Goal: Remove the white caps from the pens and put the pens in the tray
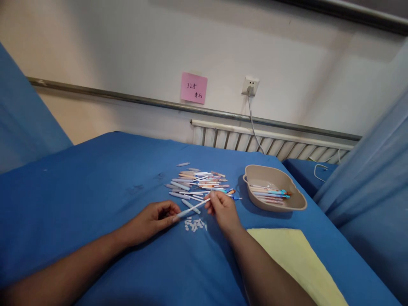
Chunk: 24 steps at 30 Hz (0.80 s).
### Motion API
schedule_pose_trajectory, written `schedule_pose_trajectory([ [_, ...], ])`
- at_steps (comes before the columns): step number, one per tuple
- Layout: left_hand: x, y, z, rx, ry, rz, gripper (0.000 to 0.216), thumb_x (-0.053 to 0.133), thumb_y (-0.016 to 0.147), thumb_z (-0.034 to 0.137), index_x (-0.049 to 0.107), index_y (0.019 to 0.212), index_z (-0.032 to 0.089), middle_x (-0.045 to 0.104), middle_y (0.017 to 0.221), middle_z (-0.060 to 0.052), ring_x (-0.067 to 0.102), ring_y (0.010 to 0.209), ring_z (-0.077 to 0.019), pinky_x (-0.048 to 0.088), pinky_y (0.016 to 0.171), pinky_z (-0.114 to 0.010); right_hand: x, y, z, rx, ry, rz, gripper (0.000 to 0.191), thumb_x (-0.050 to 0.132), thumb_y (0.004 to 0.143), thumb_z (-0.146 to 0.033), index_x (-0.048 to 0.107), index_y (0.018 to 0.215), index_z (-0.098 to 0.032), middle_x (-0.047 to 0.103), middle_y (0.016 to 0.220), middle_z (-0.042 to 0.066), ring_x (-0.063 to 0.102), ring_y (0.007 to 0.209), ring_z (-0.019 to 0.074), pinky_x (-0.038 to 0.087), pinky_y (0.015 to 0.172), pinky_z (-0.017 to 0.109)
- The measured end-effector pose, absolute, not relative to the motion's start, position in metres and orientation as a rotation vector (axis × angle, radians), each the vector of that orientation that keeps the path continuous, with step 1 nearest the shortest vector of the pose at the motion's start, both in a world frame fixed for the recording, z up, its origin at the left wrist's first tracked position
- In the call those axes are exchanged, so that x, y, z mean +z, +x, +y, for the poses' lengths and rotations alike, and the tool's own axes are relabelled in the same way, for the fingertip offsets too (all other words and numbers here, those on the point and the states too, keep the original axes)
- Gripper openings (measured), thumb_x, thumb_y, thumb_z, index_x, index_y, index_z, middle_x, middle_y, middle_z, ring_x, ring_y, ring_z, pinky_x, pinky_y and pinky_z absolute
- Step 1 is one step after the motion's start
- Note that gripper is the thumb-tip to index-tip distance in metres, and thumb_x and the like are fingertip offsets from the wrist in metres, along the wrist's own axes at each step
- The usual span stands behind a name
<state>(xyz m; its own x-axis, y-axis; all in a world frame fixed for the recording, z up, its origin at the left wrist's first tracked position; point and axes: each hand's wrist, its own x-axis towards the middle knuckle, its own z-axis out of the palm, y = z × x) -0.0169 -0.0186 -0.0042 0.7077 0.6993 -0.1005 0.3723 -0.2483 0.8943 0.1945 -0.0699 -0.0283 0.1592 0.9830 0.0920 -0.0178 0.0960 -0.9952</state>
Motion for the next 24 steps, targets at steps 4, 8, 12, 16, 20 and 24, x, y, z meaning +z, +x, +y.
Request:
schedule_pose_trajectory([
  [4,-0.003,-0.024,-0.008,0.388,2.199,0.931,0.023,0.05,0.084,0.039,0.061,0.088,0.02,0.062,0.082,0.0,0.054,0.076,-0.016,0.042,0.069,-0.026,-0.031,0.218,-0.059,0.936,-1.148,-0.778,0.038,0.058,0.076,-0.055,0.059,0.074,-0.017,0.054,0.057,-0.002,0.044,0.046,0.0091,0.034,0.043,0.02],
  [8,-0.005,-0.022,0.007,0.469,2.464,0.967,0.022,0.049,0.085,0.037,0.064,0.091,0.021,0.065,0.092,-0.004,0.056,0.089,-0.0207,0.042,0.081,-0.032,-0.033,0.234,-0.05,0.924,-1.052,-0.577,0.034,0.062,0.073,-0.052,0.057,0.074,-0.018,0.049,0.051,-0.005,0.044,0.042,0.009,0.035,0.04,0.02],
  [12,-0.007,-0.001,0.022,0.544,2.64,0.917,0.022,0.046,0.087,0.031,0.064,0.094,0.021,0.065,0.096,-0.006,0.055,0.095,-0.022,0.04,0.088,-0.034,-0.033,0.237,-0.046,0.928,-1.001,-0.527,0.033,0.064,0.072,-0.049,0.057,0.073,-0.017,0.05,0.051,-0.006,0.043,0.04,0.0069,0.038,0.04,0.02],
  [16,-0.006,0.034,0.035,0.429,2.781,0.889,0.02,0.047,0.085,0.025,0.066,0.089,0.021,0.065,0.093,-0.007,0.057,0.091,-0.0227,0.041,0.084,-0.034,-0.031,0.236,-0.045,0.942,-1.002,-0.53,0.034,0.065,0.071,-0.05,0.057,0.072,-0.017,0.052,0.053,-0.005,0.044,0.041,0.0064,0.036,0.039,0.018],
  [20,-0.002,0.063,0.045,0.25,2.932,0.837,0.021,0.048,0.083,0.023,0.068,0.088,0.02,0.067,0.089,-0.009,0.059,0.088,-0.0235,0.042,0.078,-0.032,-0.031,0.237,-0.044,0.934,-1.003,-0.535,0.035,0.065,0.071,-0.051,0.058,0.073,-0.017,0.053,0.056,-0.004,0.044,0.042,0.0063,0.037,0.038,0.018],
  [24,0.003,0.08,0.052,0.142,2.976,0.834,0.016,0.053,0.077,0.02,0.069,0.076,0.018,0.07,0.082,-0.01,0.062,0.081,-0.0244,0.043,0.072,-0.031,-0.034,0.239,-0.041,0.934,-1.001,-0.536,0.035,0.063,0.072,-0.051,0.058,0.074,-0.017,0.054,0.056,-0.004,0.044,0.042,0.0067,0.036,0.038,0.018],
])
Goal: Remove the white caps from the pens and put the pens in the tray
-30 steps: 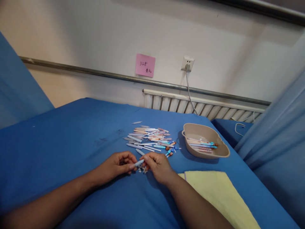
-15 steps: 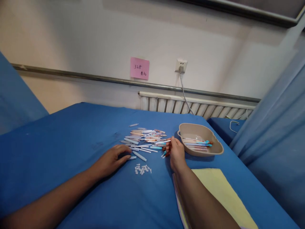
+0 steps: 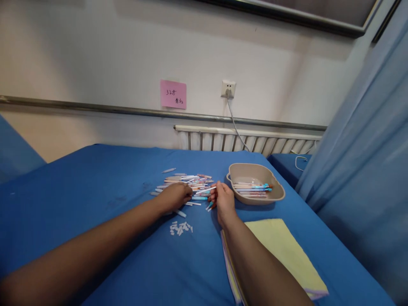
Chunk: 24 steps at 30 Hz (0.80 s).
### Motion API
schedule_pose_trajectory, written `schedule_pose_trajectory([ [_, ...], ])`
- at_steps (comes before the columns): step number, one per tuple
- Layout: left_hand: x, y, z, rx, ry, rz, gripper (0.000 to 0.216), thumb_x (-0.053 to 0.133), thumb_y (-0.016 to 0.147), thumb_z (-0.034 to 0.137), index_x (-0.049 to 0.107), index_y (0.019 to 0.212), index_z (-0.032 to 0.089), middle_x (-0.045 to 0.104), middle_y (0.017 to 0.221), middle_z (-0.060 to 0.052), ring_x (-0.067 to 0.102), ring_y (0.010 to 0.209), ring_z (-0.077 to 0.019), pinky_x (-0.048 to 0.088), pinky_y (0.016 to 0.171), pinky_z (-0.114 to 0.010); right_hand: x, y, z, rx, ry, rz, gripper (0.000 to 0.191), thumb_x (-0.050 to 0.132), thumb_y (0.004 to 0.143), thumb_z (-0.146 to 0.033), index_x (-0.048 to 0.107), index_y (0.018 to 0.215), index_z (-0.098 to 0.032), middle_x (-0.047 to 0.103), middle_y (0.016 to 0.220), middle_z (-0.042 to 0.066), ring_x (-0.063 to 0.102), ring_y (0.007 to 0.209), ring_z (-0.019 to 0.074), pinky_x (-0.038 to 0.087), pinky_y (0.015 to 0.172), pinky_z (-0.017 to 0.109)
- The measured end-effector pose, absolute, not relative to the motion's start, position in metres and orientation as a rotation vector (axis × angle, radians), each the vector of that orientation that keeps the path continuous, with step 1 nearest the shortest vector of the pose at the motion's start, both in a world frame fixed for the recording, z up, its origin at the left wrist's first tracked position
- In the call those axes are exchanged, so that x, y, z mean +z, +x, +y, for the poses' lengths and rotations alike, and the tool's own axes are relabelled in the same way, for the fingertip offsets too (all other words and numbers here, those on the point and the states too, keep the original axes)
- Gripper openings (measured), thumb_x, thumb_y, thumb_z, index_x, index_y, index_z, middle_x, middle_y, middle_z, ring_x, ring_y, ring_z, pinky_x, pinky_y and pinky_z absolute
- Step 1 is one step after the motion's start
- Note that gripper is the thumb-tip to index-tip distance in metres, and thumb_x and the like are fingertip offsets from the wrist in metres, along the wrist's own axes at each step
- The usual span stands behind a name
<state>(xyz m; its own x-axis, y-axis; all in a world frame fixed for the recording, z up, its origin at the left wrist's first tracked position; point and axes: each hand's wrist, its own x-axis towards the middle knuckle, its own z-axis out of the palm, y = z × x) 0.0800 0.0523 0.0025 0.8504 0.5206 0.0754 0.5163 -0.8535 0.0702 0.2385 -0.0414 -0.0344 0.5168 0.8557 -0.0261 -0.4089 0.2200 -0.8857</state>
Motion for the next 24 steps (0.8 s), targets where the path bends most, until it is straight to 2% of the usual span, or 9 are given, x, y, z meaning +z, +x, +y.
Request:
schedule_pose_trajectory([
  [9,0.003,0.093,0.049,0.081,2.999,0.951,0.016,0.052,0.075,0.015,0.068,0.077,0.01,0.069,0.085,-0.019,0.064,0.081,-0.029,0.043,0.074,-0.035,-0.034,0.238,-0.041,0.927,-1.009,-0.55,0.036,0.062,0.073,-0.053,0.058,0.071,-0.017,0.051,0.051,-0.004,0.043,0.039,0.0069,0.03,0.035,0.017],
  [15,0.008,0.072,0.044,0.301,2.877,1.007,0.02,0.042,0.085,0.022,0.061,0.084,0.015,0.067,0.082,-0.011,0.061,0.078,-0.022,0.042,0.069,-0.03,-0.033,0.238,-0.04,0.926,-0.984,-0.553,0.036,0.063,0.071,-0.053,0.058,0.07,-0.018,0.051,0.051,-0.005,0.041,0.039,0.0066,0.032,0.038,0.019],
  [18,0.007,0.053,0.034,0.509,2.51,0.987,0.017,0.043,0.085,0.028,0.056,0.083,0.016,0.062,0.075,-0.004,0.057,0.068,-0.0162,0.041,0.061,-0.025,-0.031,0.234,-0.042,0.941,-0.961,-0.604,0.036,0.066,0.07,-0.053,0.058,0.069,-0.017,0.053,0.053,-0.004,0.042,0.042,0.0069,0.033,0.042,0.02],
  [21,0.003,0.034,0.014,0.685,1.853,0.888,0.018,0.056,0.078,0.034,0.053,0.079,0.016,0.057,0.07,0.001,0.052,0.06,-0.0115,0.04,0.057,-0.023,-0.03,0.227,-0.047,0.95,-0.958,-0.676,0.036,0.066,0.071,-0.052,0.059,0.071,-0.017,0.056,0.057,-0.003,0.044,0.046,0.0069,0.033,0.045,0.02],
  [24,-0.002,0.019,-0.005,0.739,1.512,0.883,0.025,0.068,0.07,0.034,0.056,0.083,0.016,0.054,0.068,0.003,0.05,0.058,-0.0089,0.038,0.058,-0.021,-0.028,0.217,-0.055,0.968,-0.964,-0.749,0.035,0.064,0.074,-0.052,0.061,0.075,-0.017,0.057,0.06,-0.003,0.046,0.049,0.0075,0.034,0.047,0.02],
])
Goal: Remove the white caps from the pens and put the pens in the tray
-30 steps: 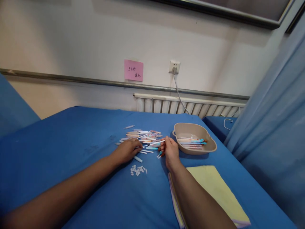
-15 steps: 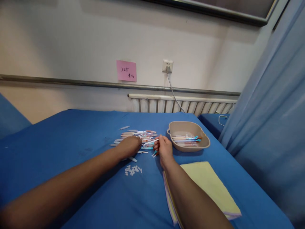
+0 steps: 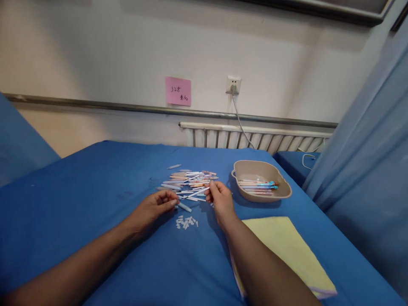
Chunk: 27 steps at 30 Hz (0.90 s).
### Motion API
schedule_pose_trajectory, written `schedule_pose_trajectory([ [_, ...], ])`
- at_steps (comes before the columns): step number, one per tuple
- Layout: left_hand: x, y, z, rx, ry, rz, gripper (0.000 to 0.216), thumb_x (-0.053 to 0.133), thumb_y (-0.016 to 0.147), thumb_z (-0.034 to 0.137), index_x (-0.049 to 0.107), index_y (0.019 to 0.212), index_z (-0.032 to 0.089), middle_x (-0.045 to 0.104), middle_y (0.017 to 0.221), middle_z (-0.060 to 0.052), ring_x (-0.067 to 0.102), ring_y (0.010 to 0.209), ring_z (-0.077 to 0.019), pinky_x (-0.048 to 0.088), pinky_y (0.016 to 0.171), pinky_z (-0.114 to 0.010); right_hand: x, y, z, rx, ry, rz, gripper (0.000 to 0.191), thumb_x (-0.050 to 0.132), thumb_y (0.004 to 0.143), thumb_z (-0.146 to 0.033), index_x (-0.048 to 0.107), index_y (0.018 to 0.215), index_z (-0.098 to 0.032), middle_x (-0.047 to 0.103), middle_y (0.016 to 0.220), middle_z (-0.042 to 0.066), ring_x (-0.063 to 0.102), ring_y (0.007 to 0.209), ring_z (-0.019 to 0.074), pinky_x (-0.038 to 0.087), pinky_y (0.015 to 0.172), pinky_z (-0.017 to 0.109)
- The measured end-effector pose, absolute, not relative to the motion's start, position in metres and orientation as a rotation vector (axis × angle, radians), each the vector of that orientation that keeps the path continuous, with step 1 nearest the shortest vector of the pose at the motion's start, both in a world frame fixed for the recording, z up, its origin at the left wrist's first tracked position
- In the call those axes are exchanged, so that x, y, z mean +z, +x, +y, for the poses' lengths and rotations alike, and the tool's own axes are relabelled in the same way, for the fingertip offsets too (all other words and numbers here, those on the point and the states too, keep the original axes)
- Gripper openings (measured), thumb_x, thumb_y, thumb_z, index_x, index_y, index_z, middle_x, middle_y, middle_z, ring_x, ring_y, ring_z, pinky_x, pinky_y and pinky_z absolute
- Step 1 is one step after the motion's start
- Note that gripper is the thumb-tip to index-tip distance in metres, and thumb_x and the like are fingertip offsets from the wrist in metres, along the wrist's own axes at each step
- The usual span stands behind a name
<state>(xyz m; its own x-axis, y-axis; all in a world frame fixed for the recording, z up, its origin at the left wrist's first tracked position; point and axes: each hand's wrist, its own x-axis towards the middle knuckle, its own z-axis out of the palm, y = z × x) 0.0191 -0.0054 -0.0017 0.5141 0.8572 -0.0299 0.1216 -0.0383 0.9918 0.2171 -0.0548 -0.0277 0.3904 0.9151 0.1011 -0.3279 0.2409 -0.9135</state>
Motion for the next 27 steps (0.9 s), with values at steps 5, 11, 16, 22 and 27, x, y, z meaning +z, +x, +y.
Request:
schedule_pose_trajectory([
  [5,-0.003,0.01,-0.017,0.722,1.339,0.898,0.029,0.074,0.065,0.034,0.058,0.082,0.015,0.057,0.065,0.003,0.05,0.056,-0.0087,0.037,0.056,-0.022,-0.024,0.209,-0.064,0.986,-0.961,-0.802,0.032,0.064,0.076,-0.05,0.062,0.077,-0.017,0.058,0.061,-0.003,0.047,0.05,0.0081,0.034,0.049,0.021],
  [11,-0.001,0.013,-0.017,0.689,1.33,0.877,0.03,0.076,0.063,0.033,0.058,0.079,0.014,0.058,0.062,0.003,0.051,0.056,-0.009,0.038,0.057,-0.022,-0.025,0.212,-0.064,0.958,-0.957,-0.818,0.029,0.061,0.079,-0.047,0.062,0.078,-0.018,0.056,0.061,-0.003,0.046,0.051,0.0079,0.034,0.05,0.021],
  [16,-0.001,0.013,-0.018,0.655,1.368,0.887,0.028,0.075,0.062,0.032,0.059,0.077,0.014,0.059,0.063,0.002,0.049,0.055,-0.0086,0.035,0.055,-0.021,-0.027,0.212,-0.064,0.954,-0.977,-0.828,0.029,0.061,0.08,-0.047,0.063,0.079,-0.018,0.057,0.062,-0.003,0.046,0.051,0.0084,0.034,0.05,0.021],
  [22,-0.002,0.014,-0.019,0.621,1.405,0.905,0.027,0.072,0.063,0.033,0.06,0.077,0.014,0.059,0.062,0.002,0.048,0.055,-0.0087,0.033,0.053,-0.021,-0.026,0.211,-0.066,0.96,-1.017,-0.873,0.031,0.061,0.078,-0.049,0.062,0.078,-0.018,0.058,0.062,-0.003,0.047,0.051,0.0091,0.034,0.051,0.022],
  [27,-0.001,0.015,-0.02,0.619,1.43,0.905,0.029,0.073,0.062,0.035,0.061,0.077,0.014,0.056,0.06,0.004,0.046,0.053,-0.0081,0.032,0.052,-0.02,-0.021,0.209,-0.068,0.946,-1.057,-0.919,0.033,0.061,0.077,-0.052,0.062,0.075,-0.019,0.057,0.06,-0.003,0.046,0.05,0.0092,0.035,0.05,0.022],
])
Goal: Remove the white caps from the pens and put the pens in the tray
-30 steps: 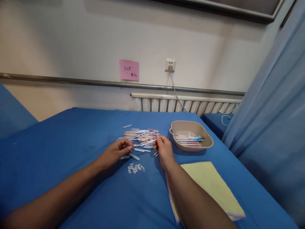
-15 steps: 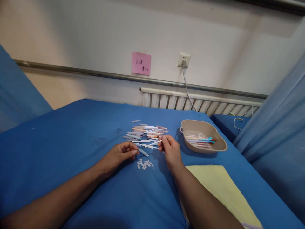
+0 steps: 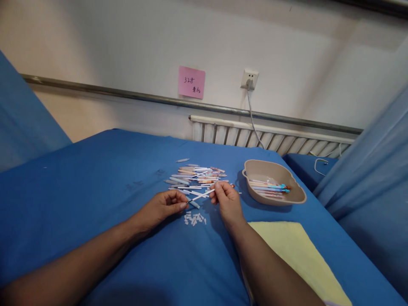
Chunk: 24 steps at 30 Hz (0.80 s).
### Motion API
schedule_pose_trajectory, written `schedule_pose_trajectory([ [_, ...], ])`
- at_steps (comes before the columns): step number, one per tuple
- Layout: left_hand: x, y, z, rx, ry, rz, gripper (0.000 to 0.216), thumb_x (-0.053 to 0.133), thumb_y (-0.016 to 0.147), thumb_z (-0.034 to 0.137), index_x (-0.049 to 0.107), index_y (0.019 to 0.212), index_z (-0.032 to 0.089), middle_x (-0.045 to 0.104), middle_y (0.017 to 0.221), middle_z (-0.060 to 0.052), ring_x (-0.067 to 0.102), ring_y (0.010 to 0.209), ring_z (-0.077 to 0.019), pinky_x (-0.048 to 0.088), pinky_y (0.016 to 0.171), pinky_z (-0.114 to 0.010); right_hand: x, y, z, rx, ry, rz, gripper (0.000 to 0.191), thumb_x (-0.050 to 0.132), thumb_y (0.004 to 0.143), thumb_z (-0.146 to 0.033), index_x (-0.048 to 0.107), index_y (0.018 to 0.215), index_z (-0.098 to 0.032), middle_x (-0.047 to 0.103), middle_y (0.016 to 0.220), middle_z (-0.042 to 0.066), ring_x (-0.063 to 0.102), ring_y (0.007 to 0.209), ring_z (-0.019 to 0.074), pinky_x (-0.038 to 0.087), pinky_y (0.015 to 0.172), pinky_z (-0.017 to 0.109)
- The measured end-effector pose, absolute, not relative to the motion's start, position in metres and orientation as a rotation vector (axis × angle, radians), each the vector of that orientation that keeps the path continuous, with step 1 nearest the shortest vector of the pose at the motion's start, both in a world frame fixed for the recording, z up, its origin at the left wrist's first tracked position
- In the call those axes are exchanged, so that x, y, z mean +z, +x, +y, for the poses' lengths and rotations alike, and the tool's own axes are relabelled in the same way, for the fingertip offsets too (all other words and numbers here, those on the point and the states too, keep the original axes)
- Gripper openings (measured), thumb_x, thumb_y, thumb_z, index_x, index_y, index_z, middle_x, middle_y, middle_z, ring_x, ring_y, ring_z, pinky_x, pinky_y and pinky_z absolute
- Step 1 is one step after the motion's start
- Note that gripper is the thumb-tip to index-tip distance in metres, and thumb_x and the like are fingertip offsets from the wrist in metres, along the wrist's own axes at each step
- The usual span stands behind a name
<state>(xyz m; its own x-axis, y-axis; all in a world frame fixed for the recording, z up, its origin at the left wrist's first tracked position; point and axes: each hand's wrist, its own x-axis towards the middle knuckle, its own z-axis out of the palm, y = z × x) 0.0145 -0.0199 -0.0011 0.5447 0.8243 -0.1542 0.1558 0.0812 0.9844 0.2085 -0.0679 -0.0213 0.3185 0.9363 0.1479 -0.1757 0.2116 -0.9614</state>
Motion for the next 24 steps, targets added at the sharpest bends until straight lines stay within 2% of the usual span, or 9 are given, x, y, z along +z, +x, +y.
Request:
schedule_pose_trajectory([
  [7,-0.003,0.015,-0.02,0.632,1.564,0.923,0.022,0.069,0.065,0.034,0.06,0.075,0.016,0.056,0.059,0.004,0.047,0.054,-0.0098,0.032,0.052,-0.021,-0.019,0.206,-0.071,0.907,-1.111,-1.023,0.034,0.06,0.077,-0.053,0.062,0.075,-0.019,0.058,0.061,-0.001,0.048,0.051,0.0104,0.038,0.051,0.023],
  [11,-0.004,0.015,-0.021,0.653,1.564,0.928,0.021,0.068,0.065,0.032,0.059,0.076,0.016,0.061,0.063,0.003,0.05,0.056,-0.0104,0.036,0.054,-0.021,-0.019,0.204,-0.071,0.948,-1.1,-1.042,0.034,0.061,0.076,-0.053,0.062,0.072,-0.019,0.059,0.06,-0.001,0.049,0.05,0.0098,0.038,0.051,0.023],
  [17,-0.003,0.015,-0.021,0.663,1.499,0.915,0.023,0.069,0.065,0.031,0.058,0.076,0.015,0.067,0.069,-0.002,0.054,0.058,-0.0115,0.041,0.057,-0.024,-0.028,0.205,-0.066,1.152,-1.072,-0.945,0.034,0.068,0.07,-0.05,0.063,0.073,-0.017,0.062,0.061,-0.001,0.049,0.047,0.008,0.037,0.048,0.021],
  [24,-0.003,0.015,-0.021,0.652,1.408,0.909,0.031,0.069,0.069,0.042,0.058,0.077,0.014,0.067,0.07,-0.003,0.053,0.054,-0.0101,0.041,0.054,-0.023,-0.032,0.203,-0.065,1.395,-1.022,-0.733,0.034,0.075,0.064,-0.045,0.063,0.073,-0.014,0.061,0.059,0.0,0.048,0.047,0.007,0.036,0.045,0.018],
])
